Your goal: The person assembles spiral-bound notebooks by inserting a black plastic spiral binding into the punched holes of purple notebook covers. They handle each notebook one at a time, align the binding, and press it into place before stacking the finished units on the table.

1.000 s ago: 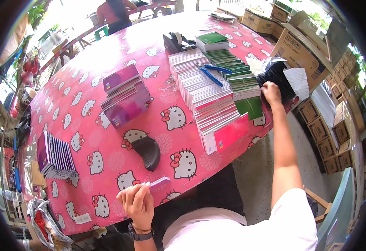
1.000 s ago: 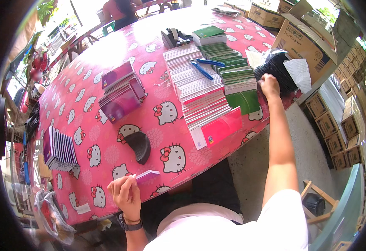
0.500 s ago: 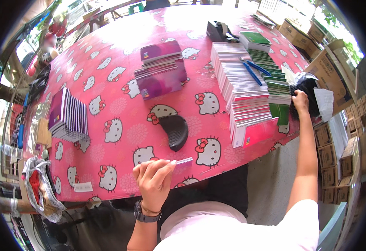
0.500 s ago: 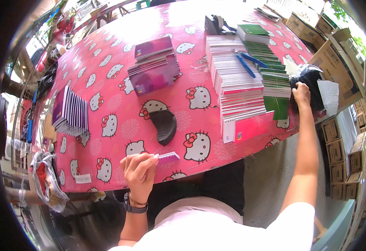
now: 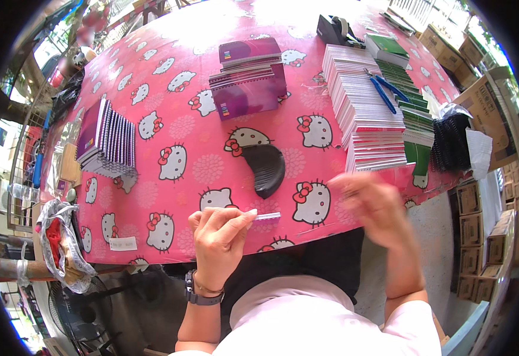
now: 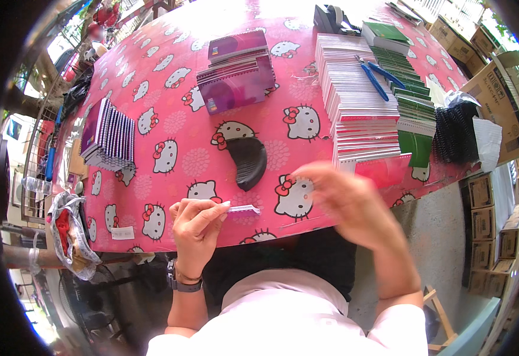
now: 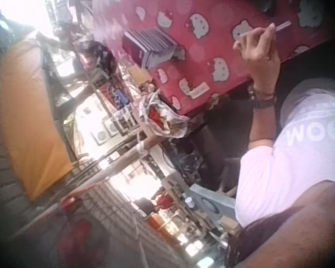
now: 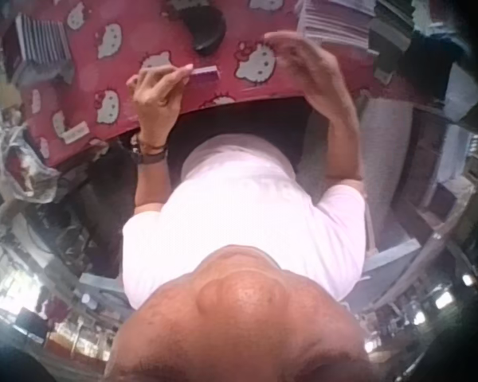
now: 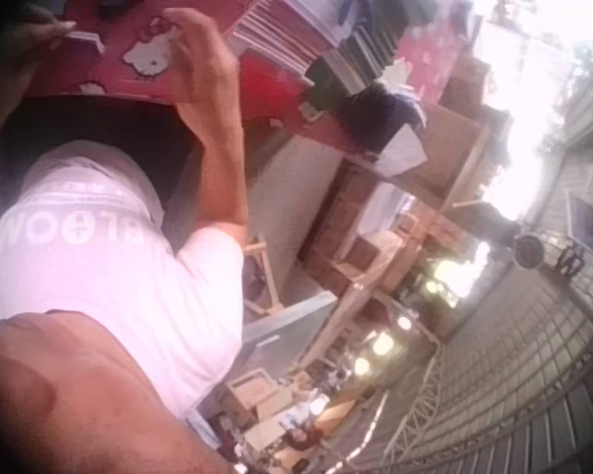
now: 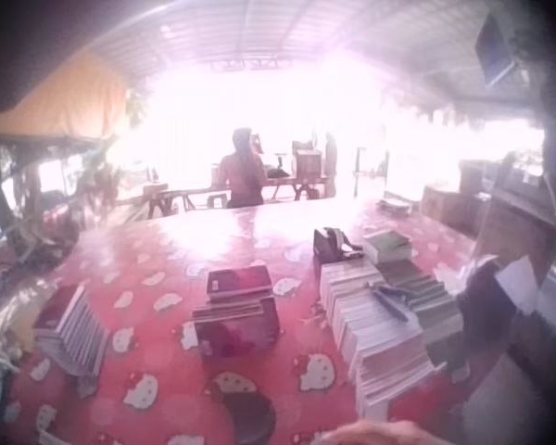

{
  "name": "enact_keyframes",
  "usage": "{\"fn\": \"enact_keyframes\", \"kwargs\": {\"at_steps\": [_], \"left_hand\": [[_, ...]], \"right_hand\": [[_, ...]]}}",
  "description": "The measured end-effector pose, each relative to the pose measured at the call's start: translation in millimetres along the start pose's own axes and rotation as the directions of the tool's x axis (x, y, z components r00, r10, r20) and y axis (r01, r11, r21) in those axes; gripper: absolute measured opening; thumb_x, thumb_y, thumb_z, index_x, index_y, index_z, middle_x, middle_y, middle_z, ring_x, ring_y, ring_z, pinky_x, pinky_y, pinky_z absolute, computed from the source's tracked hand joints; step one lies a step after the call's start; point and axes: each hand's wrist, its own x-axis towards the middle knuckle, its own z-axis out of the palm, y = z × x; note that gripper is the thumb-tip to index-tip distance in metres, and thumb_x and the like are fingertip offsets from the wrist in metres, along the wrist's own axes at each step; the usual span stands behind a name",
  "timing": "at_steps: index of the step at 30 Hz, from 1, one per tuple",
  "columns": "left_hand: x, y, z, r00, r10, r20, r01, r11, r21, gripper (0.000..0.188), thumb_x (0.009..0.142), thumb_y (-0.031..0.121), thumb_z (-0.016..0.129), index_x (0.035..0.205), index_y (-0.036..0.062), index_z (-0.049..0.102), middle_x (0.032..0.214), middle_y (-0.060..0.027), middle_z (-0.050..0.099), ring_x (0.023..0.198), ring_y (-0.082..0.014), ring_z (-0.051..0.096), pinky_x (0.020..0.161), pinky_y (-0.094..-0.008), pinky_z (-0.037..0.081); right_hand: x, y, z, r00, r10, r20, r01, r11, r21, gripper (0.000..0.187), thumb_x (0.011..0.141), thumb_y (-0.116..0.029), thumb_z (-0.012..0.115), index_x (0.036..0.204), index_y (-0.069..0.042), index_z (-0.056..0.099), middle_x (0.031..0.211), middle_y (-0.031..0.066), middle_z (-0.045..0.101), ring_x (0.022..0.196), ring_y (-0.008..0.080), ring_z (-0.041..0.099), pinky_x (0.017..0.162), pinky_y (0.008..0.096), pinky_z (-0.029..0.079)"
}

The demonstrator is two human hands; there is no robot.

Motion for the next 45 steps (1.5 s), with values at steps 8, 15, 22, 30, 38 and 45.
{"fn": "enact_keyframes", "kwargs": {"at_steps": [8,15,22,30,38,45], "left_hand": [[0,1,1,1.000,0.010,0.011,-0.010,1.000,-0.013,0.020,0.076,0.010,0.070,0.094,0.0167,0.072,0.083,0.0045,0.063,0.078,-0.0143,0.055,0.075,-0.0313,0.032],[-2,1,1,1.000,0.017,-0.009,-0.017,1.000,-0.008,0.019,0.074,0.008,0.071,0.091,0.0162,0.072,0.079,0.0039,0.063,0.076,-0.0140,0.055,0.074,-0.0307,0.033],[4,14,-2,0.998,-0.009,0.054,0.007,0.999,0.045,0.028,0.072,0.016,0.074,0.099,0.0149,0.068,0.088,0.0016,0.062,0.083,-0.0179,0.057,0.077,-0.0335,0.035],[-3,20,15,0.993,0.022,0.117,-0.019,1.000,-0.020,0.025,0.074,0.020,0.073,0.097,0.0141,0.063,0.089,0.0015,0.059,0.086,-0.0184,0.056,0.076,-0.0347,0.035],[-5,16,13,0.980,0.067,0.189,-0.069,0.998,0.003,0.023,0.079,0.028,0.070,0.095,0.0134,0.063,0.089,0.0025,0.060,0.085,-0.0170,0.056,0.077,-0.0342,0.035],[-1,14,6,0.965,0.077,0.250,-0.070,0.997,-0.039,0.025,0.081,0.035,0.068,0.095,0.0142,0.065,0.091,0.0022,0.063,0.088,-0.0180,0.058,0.085,-0.0383,0.034]], "right_hand": [[5,22,53,0.988,0.004,0.157,-0.041,0.973,0.228,0.016,0.082,-0.001,0.066,0.097,-0.005,0.065,0.088,0.0069,0.062,0.078,0.0180,0.060,0.068,0.0297,0.048],[7,27,52,0.940,-0.016,0.342,-0.035,0.989,0.143,0.016,0.085,-0.006,0.064,0.101,-0.004,0.065,0.081,0.0070,0.064,0.078,0.0216,0.060,0.070,0.0329,0.048],[16,14,47,0.918,0.034,0.394,-0.074,0.994,0.086,0.042,0.086,-0.008,0.064,0.126,-0.007,0.051,0.078,0.0102,0.063,0.076,0.0246,0.064,0.069,0.0343,0.049],[16,12,54,0.906,-0.036,0.422,-0.038,0.986,0.165,0.047,0.088,-0.001,0.057,0.132,-0.008,0.044,0.076,0.0099,0.059,0.068,0.0235,0.062,0.064,0.0328,0.049],[52,40,59,0.929,-0.055,0.366,0.069,0.997,-0.025,0.053,0.076,-0.005,0.070,0.125,-0.009,0.052,0.115,0.0132,0.059,0.106,0.0261,0.059,0.086,0.0394,0.049],[103,60,83,0.775,0.037,0.631,0.260,0.892,-0.371,0.074,0.059,-0.016,0.074,0.129,-0.015,0.049,0.145,0.0188,0.031,0.125,0.0400,0.037,0.107,0.0492,0.033]]}}
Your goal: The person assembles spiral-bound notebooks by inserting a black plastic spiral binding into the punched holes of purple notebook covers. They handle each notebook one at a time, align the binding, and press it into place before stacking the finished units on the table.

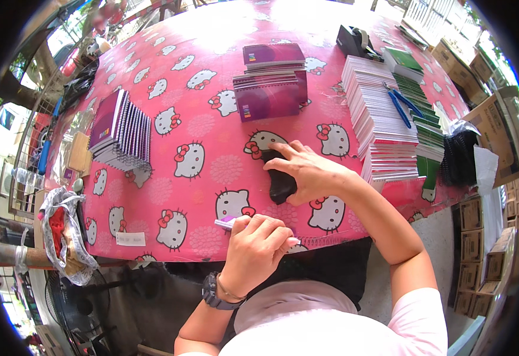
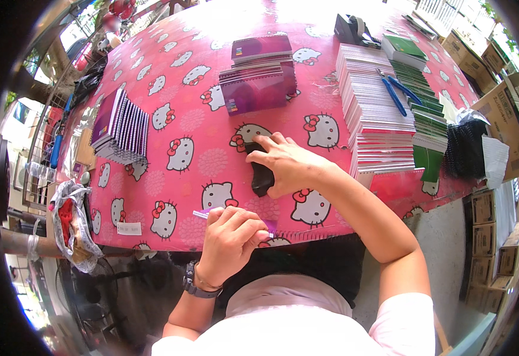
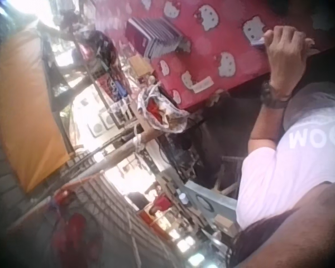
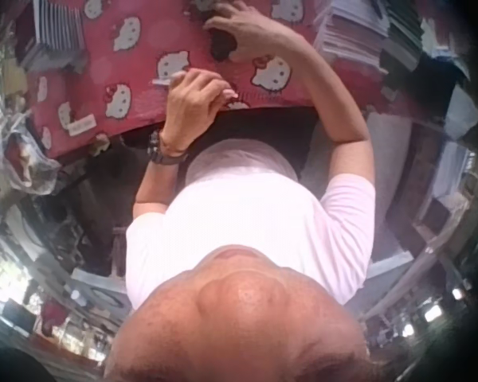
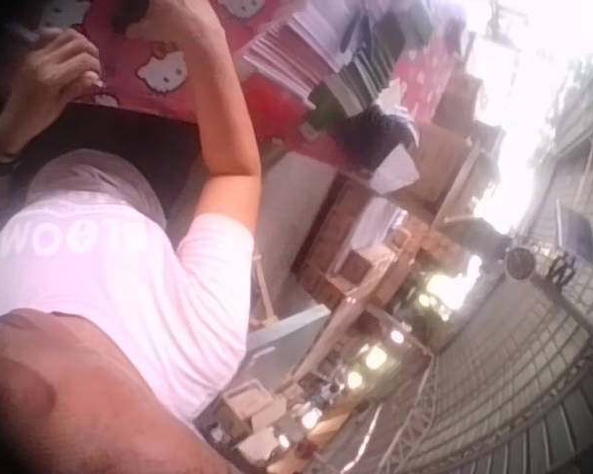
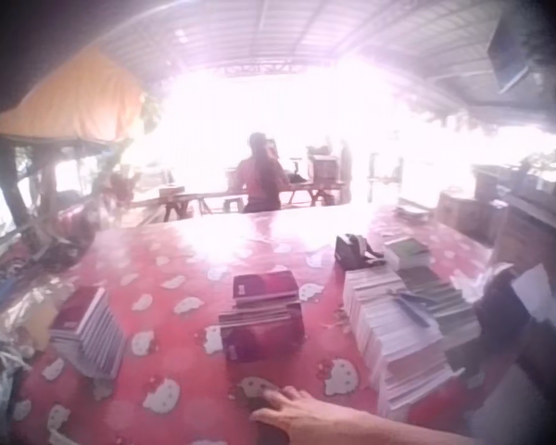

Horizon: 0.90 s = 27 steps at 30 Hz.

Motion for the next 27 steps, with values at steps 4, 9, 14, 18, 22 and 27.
{"fn": "enact_keyframes", "kwargs": {"at_steps": [4,9,14,18,22,27], "left_hand": [[4,3,-9,0.995,-0.019,-0.094,0.026,0.997,0.071,0.030,0.073,0.036,0.075,0.094,0.0155,0.066,0.093,0.0035,0.062,0.093,-0.0169,0.058,0.100,-0.0476,0.024],[-15,-25,-11,0.982,-0.080,-0.171,0.098,0.990,0.101,0.029,0.061,0.034,0.083,0.079,0.0191,0.066,0.082,0.0065,0.060,0.090,-0.0150,0.057,0.102,-0.0500,0.018],[-12,-27,-4,0.977,-0.056,-0.208,0.074,0.994,0.081,0.029,0.056,0.031,0.084,0.075,0.0184,0.066,0.076,0.0052,0.059,0.085,-0.0155,0.057,0.103,-0.0468,0.020],[-11,-28,-3,0.972,-0.042,-0.230,0.061,0.995,0.076,0.028,0.055,0.029,0.085,0.075,0.0188,0.067,0.073,0.0059,0.060,0.082,-0.0157,0.057,0.103,-0.0455,0.021],[-10,-28,-2,0.973,-0.046,-0.227,0.062,0.996,0.062,0.033,0.058,0.029,0.084,0.085,0.0187,0.068,0.075,0.0064,0.059,0.080,-0.0132,0.057,0.102,-0.0475,0.021],[-11,-29,1,0.959,-0.096,-0.266,0.099,0.995,-0.001,0.064,0.055,0.031,0.086,0.112,0.0148,0.061,0.072,0.0074,0.061,0.078,-0.0123,0.058,0.104,-0.0457,0.022]], "right_hand": [[-1,5,2,0.999,-0.046,-0.030,0.045,0.999,-0.013,0.080,0.056,-0.026,0.079,0.130,-0.016,0.052,0.144,0.0201,0.034,0.119,0.0402,0.043,0.106,0.0492,0.035],[-45,21,13,0.986,-0.083,-0.142,0.141,0.871,0.470,0.075,0.056,-0.050,0.082,0.118,-0.013,0.064,0.125,0.0202,0.054,0.112,0.0368,0.052,0.099,0.0448,0.039],[-83,-8,21,0.988,-0.090,-0.122,0.151,0.679,0.719,0.059,0.064,-0.053,0.079,0.108,-0.013,0.071,0.110,0.0181,0.062,0.106,0.0303,0.055,0.092,0.0399,0.042],[-82,-12,13,0.980,0.005,-0.201,0.161,0.585,0.795,0.057,0.064,-0.049,0.080,0.105,-0.011,0.072,0.108,0.0193,0.062,0.106,0.0318,0.055,0.092,0.0414,0.042],[-72,-23,10,0.973,0.127,-0.193,0.008,0.815,0.580,0.056,0.066,-0.051,0.077,0.100,-0.007,0.072,0.106,0.0189,0.063,0.105,0.0288,0.056,0.089,0.0407,0.044],[-64,-24,1,0.981,-0.165,-0.105,0.175,0.495,0.851,0.058,0.066,-0.051,0.078,0.102,-0.006,0.071,0.107,0.0154,0.064,0.103,0.0279,0.057,0.090,0.0400,0.044]]}}
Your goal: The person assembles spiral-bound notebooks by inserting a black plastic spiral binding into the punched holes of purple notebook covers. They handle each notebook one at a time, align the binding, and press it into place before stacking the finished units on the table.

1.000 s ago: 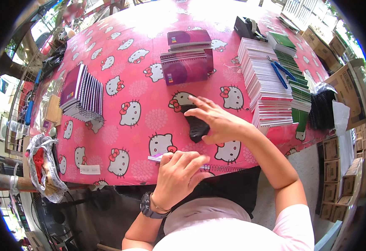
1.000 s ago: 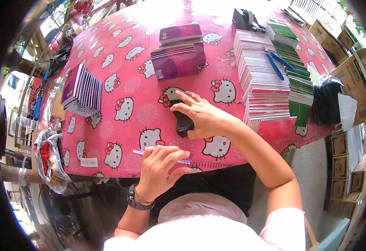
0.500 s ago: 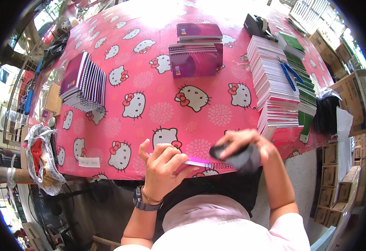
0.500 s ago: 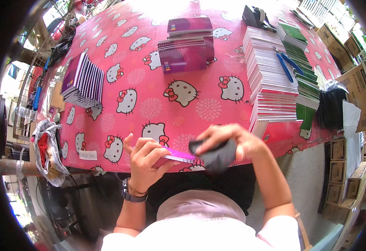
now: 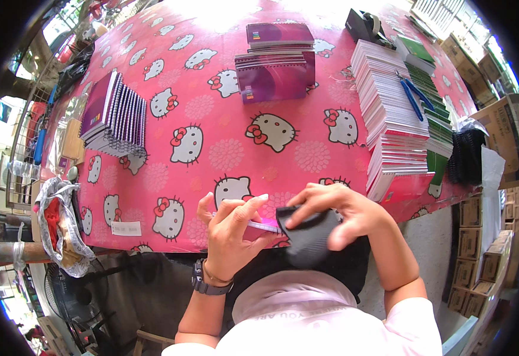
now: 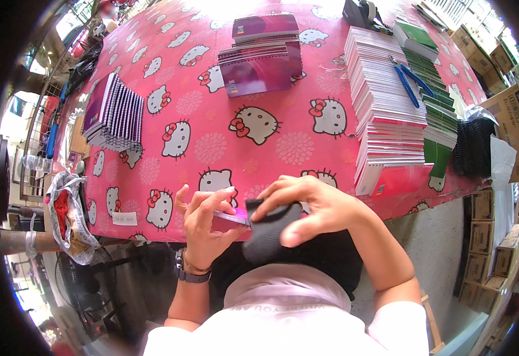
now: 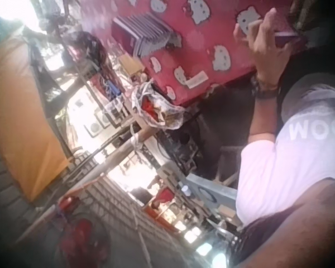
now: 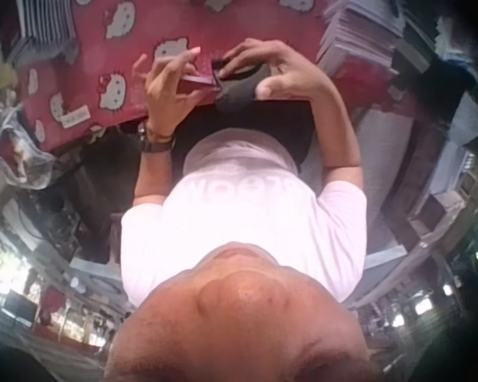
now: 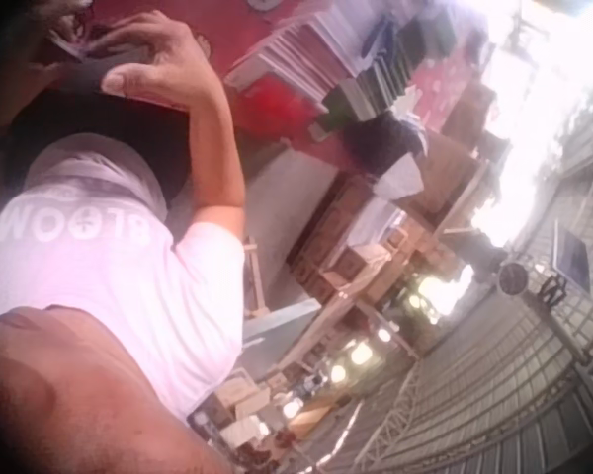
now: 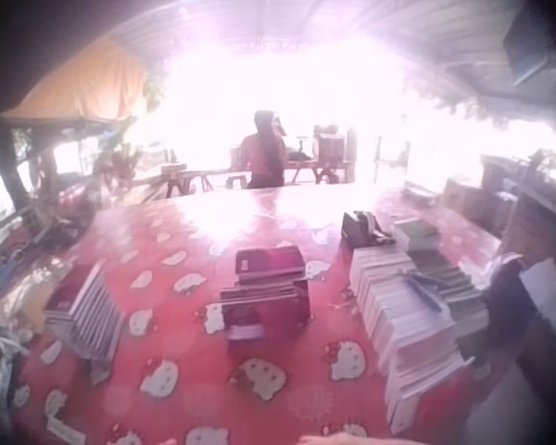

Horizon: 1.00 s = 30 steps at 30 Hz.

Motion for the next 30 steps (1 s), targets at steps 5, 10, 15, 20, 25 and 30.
{"fn": "enact_keyframes", "kwargs": {"at_steps": [5,10,15,20,25,30], "left_hand": [[-6,-2,3,0.999,-0.003,-0.041,0.001,0.999,-0.038,0.075,0.059,0.039,0.085,0.124,0.0139,0.055,0.070,0.0083,0.060,0.081,-0.0084,0.058,0.104,-0.0436,0.021],[-6,-1,-1,1.000,0.003,0.002,-0.003,1.000,0.002,0.083,0.059,0.028,0.087,0.128,0.0082,0.046,0.089,0.0022,0.066,0.092,-0.0156,0.058,0.107,-0.0460,0.023],[-28,-14,18,0.912,-0.386,-0.137,0.195,0.702,-0.685,0.088,0.063,0.015,0.087,0.134,0.0053,0.035,0.108,-0.0050,0.053,0.105,-0.0222,0.053,0.105,-0.0438,0.032],[-40,-33,22,0.944,-0.328,0.045,0.257,0.642,-0.723,0.057,0.066,0.003,0.083,0.106,0.0086,0.044,0.095,-0.0016,0.051,0.099,-0.0179,0.055,0.109,-0.0436,0.026],[-33,-31,28,0.941,-0.329,0.075,0.273,0.612,-0.742,0.052,0.067,0.003,0.083,0.099,0.0108,0.043,0.090,-0.0004,0.052,0.096,-0.0165,0.057,0.111,-0.0462,0.021],[-29,-29,35,0.952,-0.289,0.100,0.269,0.639,-0.721,0.055,0.065,0.007,0.085,0.098,0.0113,0.041,0.090,-0.0003,0.053,0.095,-0.0156,0.057,0.112,-0.0478,0.019]], "right_hand": [[3,18,3,0.986,0.086,-0.143,-0.077,0.995,0.067,0.057,0.066,-0.050,0.078,0.103,-0.008,0.071,0.107,0.0163,0.064,0.109,0.0286,0.056,0.093,0.0408,0.043],[8,18,7,0.936,0.242,-0.256,-0.310,0.911,-0.271,0.061,0.064,-0.053,0.079,0.103,-0.007,0.070,0.109,0.0151,0.063,0.113,0.0286,0.054,0.095,0.0413,0.042],[11,8,12,0.998,-0.003,-0.061,0.007,0.998,0.057,0.056,0.067,-0.050,0.077,0.103,-0.008,0.070,0.105,0.0143,0.063,0.108,0.0272,0.055,0.092,0.0392,0.043],[14,15,6,0.987,0.029,-0.161,-0.010,0.993,0.116,0.054,0.069,-0.047,0.076,0.105,-0.007,0.070,0.108,0.0112,0.064,0.107,0.0262,0.054,0.094,0.0388,0.041],[22,12,6,0.967,0.073,-0.243,-0.173,0.892,-0.419,0.054,0.070,-0.048,0.076,0.101,-0.005,0.070,0.099,0.0091,0.066,0.100,0.0240,0.055,0.085,0.0366,0.044],[23,11,9,0.992,0.027,-0.122,-0.043,0.990,-0.132,0.057,0.070,-0.053,0.075,0.098,-0.004,0.071,0.089,0.0095,0.063,0.092,0.0233,0.056,0.081,0.0338,0.044]]}}
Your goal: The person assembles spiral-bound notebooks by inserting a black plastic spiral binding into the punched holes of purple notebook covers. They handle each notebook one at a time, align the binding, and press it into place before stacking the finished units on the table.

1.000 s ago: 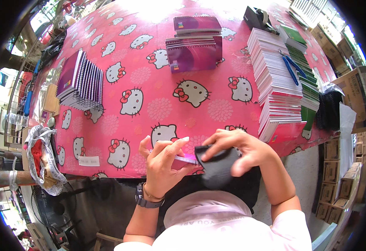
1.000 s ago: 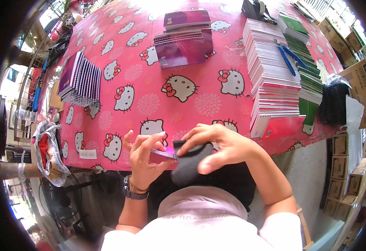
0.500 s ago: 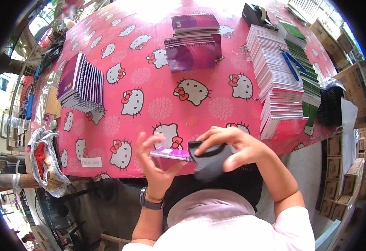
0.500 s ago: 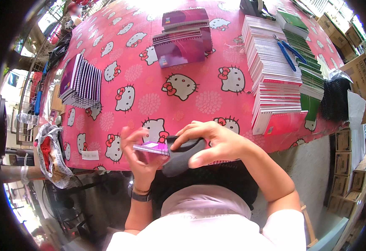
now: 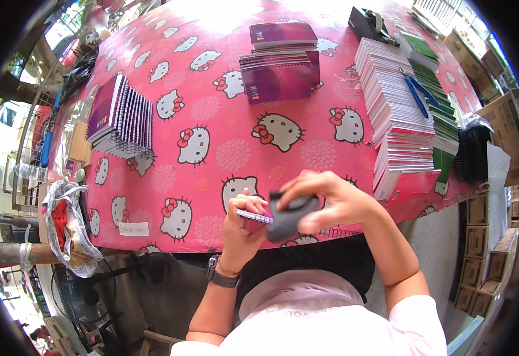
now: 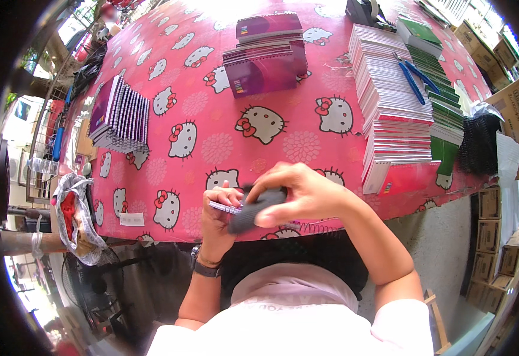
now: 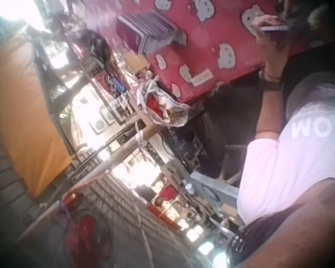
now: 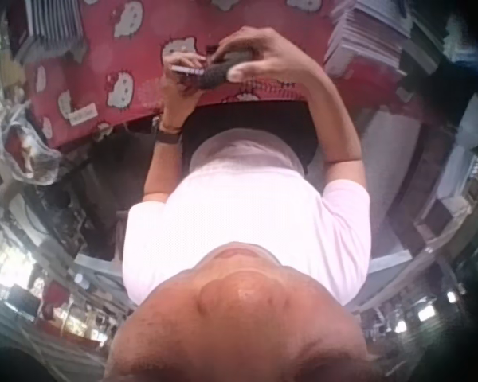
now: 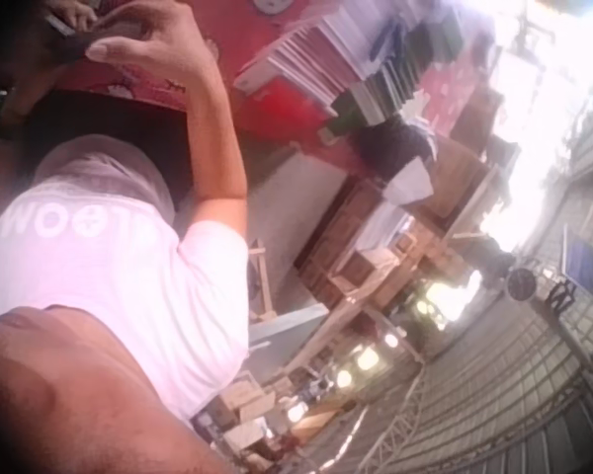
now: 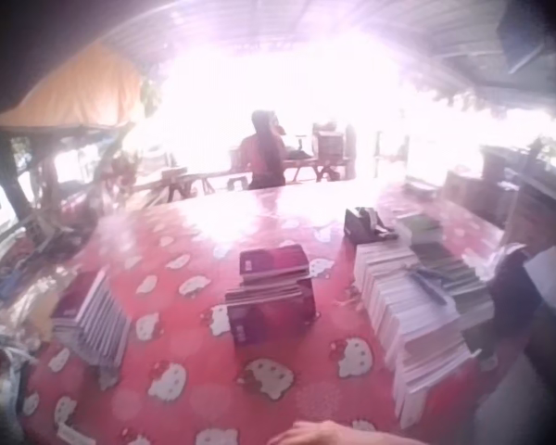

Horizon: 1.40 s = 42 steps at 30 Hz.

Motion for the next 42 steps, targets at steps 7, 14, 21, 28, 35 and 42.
{"fn": "enact_keyframes", "kwargs": {"at_steps": [7,14,21,28,35,42], "left_hand": [[1,2,2,1.000,0.012,0.005,-0.012,0.998,0.065,0.055,0.066,0.012,0.086,0.097,0.0101,0.040,0.090,-0.0028,0.053,0.092,-0.0167,0.056,0.112,-0.0460,0.021],[3,0,1,1.000,0.019,0.000,-0.019,0.996,0.089,0.055,0.067,0.013,0.086,0.099,0.0097,0.041,0.093,-0.0038,0.056,0.093,-0.0180,0.056,0.112,-0.0469,0.021],[7,6,6,0.998,0.036,0.049,-0.043,0.990,0.136,0.048,0.070,0.010,0.083,0.098,0.0084,0.043,0.089,-0.0030,0.053,0.088,-0.0182,0.056,0.099,-0.0390,0.038],[29,49,20,0.995,0.080,0.051,-0.088,0.983,0.163,0.036,0.078,0.005,0.075,0.104,0.0026,0.051,0.095,-0.0075,0.055,0.088,-0.0165,0.055,0.078,-0.0308,0.046],[30,50,8,0.997,0.071,0.036,-0.068,0.994,-0.081,0.016,0.083,-0.001,0.068,0.096,0.0007,0.060,0.095,-0.0072,0.057,0.084,-0.0130,0.055,0.074,-0.0252,0.046],[24,53,11,0.983,0.180,-0.028,-0.174,0.974,0.144,0.015,0.082,0.000,0.068,0.094,0.0026,0.059,0.088,-0.0075,0.058,0.077,-0.0161,0.055,0.068,-0.0260,0.045]], "right_hand": [[13,-7,6,0.999,0.021,-0.043,-0.031,0.965,-0.260,0.055,0.064,-0.048,0.080,0.096,-0.004,0.070,0.101,0.0128,0.066,0.103,0.0278,0.057,0.091,0.0372,0.041],[13,-1,7,0.995,-0.008,-0.104,-0.022,0.958,-0.285,0.054,0.065,-0.045,0.081,0.099,-0.005,0.068,0.108,0.0162,0.063,0.106,0.0325,0.054,0.092,0.0416,0.043],[1,7,-12,0.896,-0.296,-0.332,-0.104,0.587,-0.803,0.048,0.072,-0.029,0.077,0.110,-0.007,0.059,0.118,0.0156,0.057,0.112,0.0339,0.050,0.093,0.0433,0.043],[-3,-39,33,0.896,-0.279,-0.346,0.086,0.873,-0.481,0.031,0.076,-0.011,0.073,0.104,-0.005,0.059,0.088,0.0097,0.057,0.081,0.0261,0.060,0.069,0.0365,0.050],[-4,-43,35,0.885,-0.265,-0.384,0.119,0.924,-0.363,0.023,0.078,-0.015,0.074,0.091,-0.006,0.058,0.079,0.0065,0.054,0.070,0.0224,0.056,0.059,0.0340,0.046],[-1,-44,37,0.874,-0.344,-0.343,0.158,0.869,-0.468,0.023,0.079,-0.017,0.073,0.088,-0.004,0.057,0.080,0.0084,0.054,0.073,0.0258,0.055,0.060,0.0355,0.046]]}}
